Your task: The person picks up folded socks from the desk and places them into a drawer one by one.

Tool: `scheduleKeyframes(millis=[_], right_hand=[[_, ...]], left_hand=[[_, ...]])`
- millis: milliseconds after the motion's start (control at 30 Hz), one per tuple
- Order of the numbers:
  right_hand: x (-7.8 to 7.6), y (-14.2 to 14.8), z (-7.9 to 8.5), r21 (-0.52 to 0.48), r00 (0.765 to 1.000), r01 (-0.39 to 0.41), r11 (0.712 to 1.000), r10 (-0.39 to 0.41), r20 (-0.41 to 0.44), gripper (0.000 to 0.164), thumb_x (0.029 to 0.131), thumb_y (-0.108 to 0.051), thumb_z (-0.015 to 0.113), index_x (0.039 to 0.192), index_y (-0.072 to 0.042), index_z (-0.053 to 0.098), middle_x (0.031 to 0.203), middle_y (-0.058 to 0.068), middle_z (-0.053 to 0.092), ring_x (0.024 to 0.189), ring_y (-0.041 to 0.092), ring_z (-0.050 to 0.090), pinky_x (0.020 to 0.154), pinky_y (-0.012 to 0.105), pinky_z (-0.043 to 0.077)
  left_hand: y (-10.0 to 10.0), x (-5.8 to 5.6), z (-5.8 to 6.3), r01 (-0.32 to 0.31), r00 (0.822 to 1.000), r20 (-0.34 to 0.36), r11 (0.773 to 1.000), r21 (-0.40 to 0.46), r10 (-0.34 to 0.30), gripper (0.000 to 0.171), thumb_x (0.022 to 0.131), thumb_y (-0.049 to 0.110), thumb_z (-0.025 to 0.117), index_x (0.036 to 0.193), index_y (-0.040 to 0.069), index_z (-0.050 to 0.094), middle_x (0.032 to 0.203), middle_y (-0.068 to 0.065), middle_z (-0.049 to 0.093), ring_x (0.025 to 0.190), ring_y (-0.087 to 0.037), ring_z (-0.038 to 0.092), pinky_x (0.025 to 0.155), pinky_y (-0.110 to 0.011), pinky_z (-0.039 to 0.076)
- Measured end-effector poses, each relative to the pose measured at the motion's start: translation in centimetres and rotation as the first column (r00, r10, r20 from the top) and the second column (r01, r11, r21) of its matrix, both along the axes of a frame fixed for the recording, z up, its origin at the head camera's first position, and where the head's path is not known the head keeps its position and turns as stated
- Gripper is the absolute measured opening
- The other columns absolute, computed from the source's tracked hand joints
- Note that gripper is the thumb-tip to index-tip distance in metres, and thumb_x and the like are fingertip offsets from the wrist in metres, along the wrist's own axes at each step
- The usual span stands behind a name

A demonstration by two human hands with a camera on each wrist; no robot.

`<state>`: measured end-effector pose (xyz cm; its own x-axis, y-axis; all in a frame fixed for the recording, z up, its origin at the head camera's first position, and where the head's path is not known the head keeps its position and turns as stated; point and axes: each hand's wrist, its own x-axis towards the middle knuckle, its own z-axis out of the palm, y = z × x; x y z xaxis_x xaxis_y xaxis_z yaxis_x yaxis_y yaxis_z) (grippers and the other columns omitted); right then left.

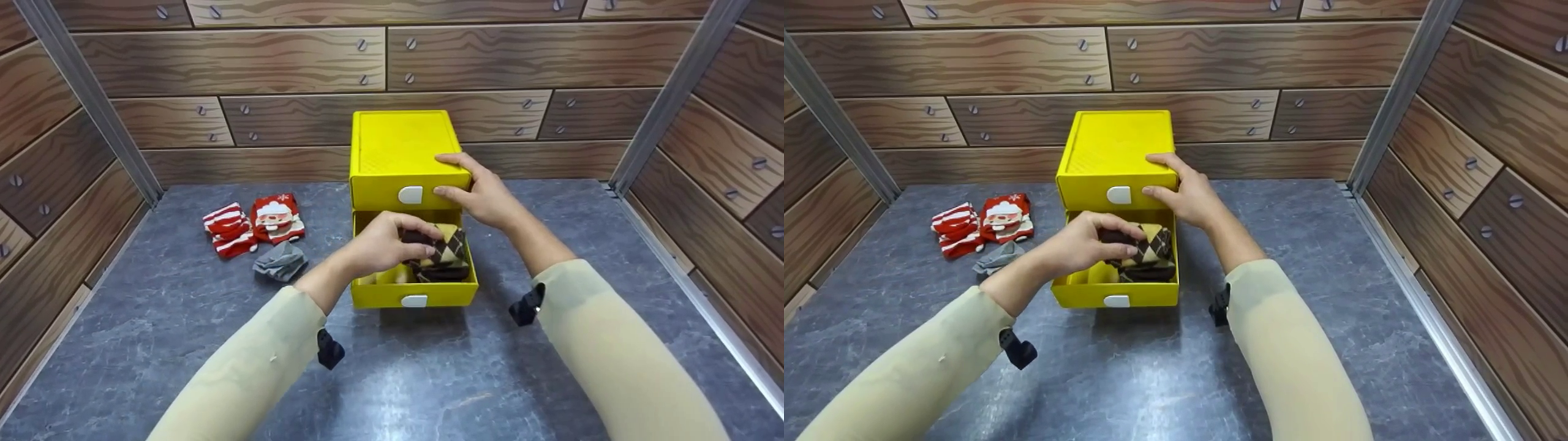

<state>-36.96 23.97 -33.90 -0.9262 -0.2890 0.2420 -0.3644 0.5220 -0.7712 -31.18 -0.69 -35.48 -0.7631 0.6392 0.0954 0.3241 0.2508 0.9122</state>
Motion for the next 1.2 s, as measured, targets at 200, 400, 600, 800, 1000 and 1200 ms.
scheduleKeyframes(millis=[200,400,600,800,1000,1200], right_hand=[[0.0,0.0,0.0,0.013,1.000,-0.001,1.000,0.001,-0.017,0.060,0.102,-0.034,0.075,0.156,-0.027,0.051,0.137,0.014,0.058,0.111,0.029,0.059,0.094,0.045,0.051],[0.0,0.0,0.0,0.030,1.000,-0.002,1.000,0.002,-0.021,0.061,0.102,-0.035,0.074,0.157,-0.026,0.049,0.139,0.015,0.057,0.111,0.030,0.058,0.093,0.045,0.051],[0.0,0.0,0.0,0.028,1.000,-0.005,1.000,0.005,-0.020,0.061,0.102,-0.035,0.074,0.158,-0.027,0.050,0.139,0.015,0.057,0.108,0.030,0.057,0.090,0.043,0.050],[-0.1,0.0,0.1,0.025,1.000,-0.014,1.000,0.014,-0.027,0.061,0.102,-0.035,0.074,0.157,-0.027,0.050,0.138,0.015,0.057,0.108,0.030,0.057,0.089,0.043,0.050],[-0.1,-0.1,0.1,0.017,1.000,-0.017,1.000,0.018,-0.024,0.060,0.102,-0.035,0.074,0.157,-0.027,0.050,0.139,0.015,0.056,0.111,0.030,0.057,0.093,0.045,0.051],[-0.1,0.1,0.0,0.008,1.000,-0.022,1.000,0.022,-0.016,0.060,0.102,-0.032,0.074,0.157,-0.026,0.050,0.140,0.015,0.055,0.111,0.030,0.057,0.093,0.044,0.051]], left_hand=[[0.5,-0.5,-0.7,-0.008,1.000,0.004,0.998,-0.065,0.009,0.026,0.099,0.007,0.076,0.124,0.012,0.080,0.116,-0.001,0.077,0.099,-0.017,0.072,0.092,-0.031,0.059],[0.8,-0.8,-1.3,-0.039,0.999,0.018,0.993,-0.111,0.041,0.024,0.098,0.004,0.076,0.121,0.011,0.081,0.112,0.000,0.078,0.095,-0.015,0.072,0.087,-0.030,0.060],[1.1,-0.9,-1.7,-0.041,0.999,-0.009,0.992,-0.123,0.040,0.023,0.098,0.003,0.077,0.120,0.009,0.081,0.113,-0.002,0.078,0.096,-0.015,0.071,0.088,-0.029,0.059],[1.4,-1.0,-1.9,-0.050,0.999,-0.022,0.989,-0.139,0.047,0.022,0.097,0.004,0.077,0.118,0.010,0.081,0.112,-0.002,0.078,0.096,-0.014,0.070,0.090,-0.029,0.058],[1.6,-1.2,-1.9,-0.041,0.999,-0.020,0.984,-0.172,0.039,0.023,0.098,0.008,0.078,0.120,0.012,0.081,0.113,0.000,0.077,0.098,-0.014,0.069,0.092,-0.029,0.057],[1.7,-1.2,-1.9,-0.033,0.998,-0.053,0.974,-0.226,0.022,0.023,0.098,0.011,0.078,0.120,0.014,0.081,0.113,0.002,0.077,0.101,-0.014,0.067,0.094,-0.029,0.055]])
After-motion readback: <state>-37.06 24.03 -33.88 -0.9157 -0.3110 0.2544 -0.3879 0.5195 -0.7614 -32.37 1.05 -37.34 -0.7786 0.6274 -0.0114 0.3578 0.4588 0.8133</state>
